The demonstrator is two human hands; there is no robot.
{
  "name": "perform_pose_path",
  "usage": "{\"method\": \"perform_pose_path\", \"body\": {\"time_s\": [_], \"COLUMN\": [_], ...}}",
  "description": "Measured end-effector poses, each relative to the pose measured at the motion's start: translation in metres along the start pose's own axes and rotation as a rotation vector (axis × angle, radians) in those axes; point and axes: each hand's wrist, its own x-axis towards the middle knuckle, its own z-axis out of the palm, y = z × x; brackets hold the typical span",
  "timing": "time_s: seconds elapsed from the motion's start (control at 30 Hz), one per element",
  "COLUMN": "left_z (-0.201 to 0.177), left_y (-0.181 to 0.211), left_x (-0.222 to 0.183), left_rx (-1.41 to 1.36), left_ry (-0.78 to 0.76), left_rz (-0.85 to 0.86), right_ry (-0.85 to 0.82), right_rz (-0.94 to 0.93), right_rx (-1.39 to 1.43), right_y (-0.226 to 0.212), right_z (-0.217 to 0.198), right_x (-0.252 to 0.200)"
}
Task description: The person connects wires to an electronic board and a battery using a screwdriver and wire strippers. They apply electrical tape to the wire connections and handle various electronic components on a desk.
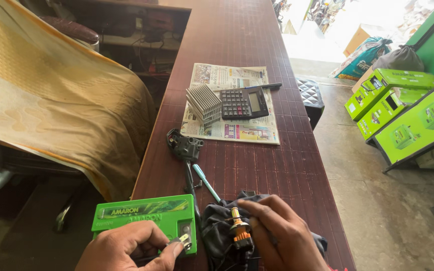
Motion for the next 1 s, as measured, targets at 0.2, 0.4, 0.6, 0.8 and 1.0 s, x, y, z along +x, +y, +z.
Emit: {"method": "perform_pose_path", "body": {"time_s": [0.2,0.4,0.6,0.8,1.0], "left_z": [0.007,0.005,-0.002,-0.001,-0.003], "left_y": [-0.006,-0.006,0.003,0.001,0.004], "left_x": [0.003,0.003,-0.002,-0.001,-0.003], "left_rx": [-0.122,-0.094,0.021,-0.020,-0.020], "left_ry": [0.021,0.027,-0.006,0.040,0.012], "left_rz": [0.046,0.048,0.031,0.173,0.168], "right_ry": [-0.252,-0.442,-0.036,0.078,0.168], "right_rz": [0.000,0.231,-0.130,-0.150,-0.212], "right_rx": [-0.142,-0.154,0.044,-0.045,-0.346], "right_y": [0.018,-0.003,0.008,0.018,0.025], "right_z": [-0.010,-0.019,-0.018,-0.009,-0.015], "right_x": [0.002,0.010,-0.001,0.001,-0.015]}}
